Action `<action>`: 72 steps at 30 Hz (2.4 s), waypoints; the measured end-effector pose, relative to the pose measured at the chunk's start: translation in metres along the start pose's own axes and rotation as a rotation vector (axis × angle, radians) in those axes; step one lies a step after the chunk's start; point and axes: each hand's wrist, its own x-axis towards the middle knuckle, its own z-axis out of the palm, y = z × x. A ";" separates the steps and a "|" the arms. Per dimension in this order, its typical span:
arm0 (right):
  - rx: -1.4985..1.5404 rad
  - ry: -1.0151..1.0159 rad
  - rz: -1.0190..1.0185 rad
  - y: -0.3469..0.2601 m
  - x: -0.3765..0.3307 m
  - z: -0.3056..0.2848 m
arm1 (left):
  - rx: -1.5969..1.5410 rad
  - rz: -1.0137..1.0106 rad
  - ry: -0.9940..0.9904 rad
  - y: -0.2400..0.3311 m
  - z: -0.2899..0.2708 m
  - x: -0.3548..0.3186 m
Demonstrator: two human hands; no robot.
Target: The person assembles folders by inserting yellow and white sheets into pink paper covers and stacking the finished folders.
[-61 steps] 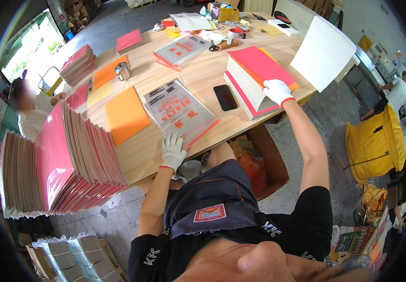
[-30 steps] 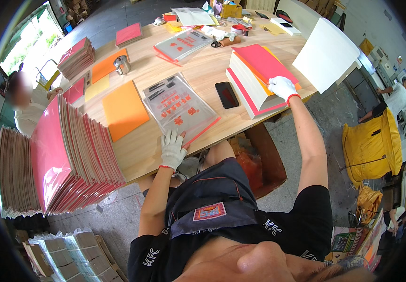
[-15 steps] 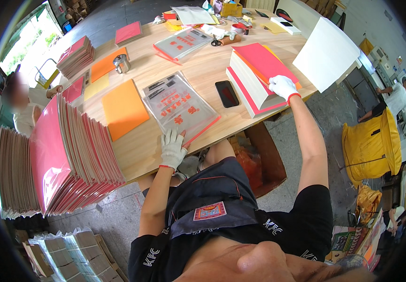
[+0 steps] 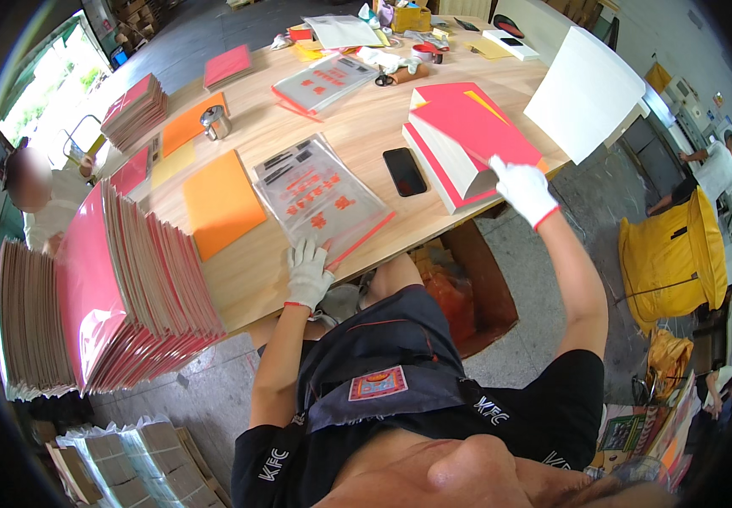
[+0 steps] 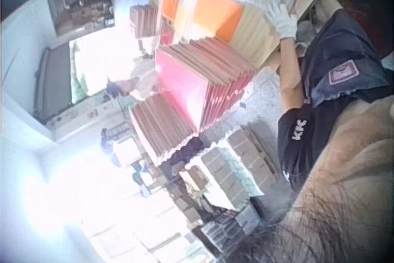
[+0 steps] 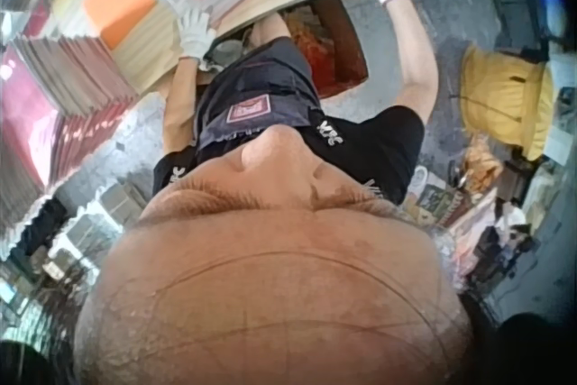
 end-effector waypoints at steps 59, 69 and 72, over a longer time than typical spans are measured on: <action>2.328 -0.501 0.376 -0.068 -0.126 0.132 | 0.036 -0.195 -0.191 0.015 -0.026 0.038; 2.560 -0.335 0.564 -0.122 -0.137 0.134 | -0.106 -0.176 0.012 -0.012 -0.029 0.022; 2.676 -0.338 0.522 -0.131 -0.138 0.123 | -0.273 -0.284 -0.041 -0.009 -0.047 0.034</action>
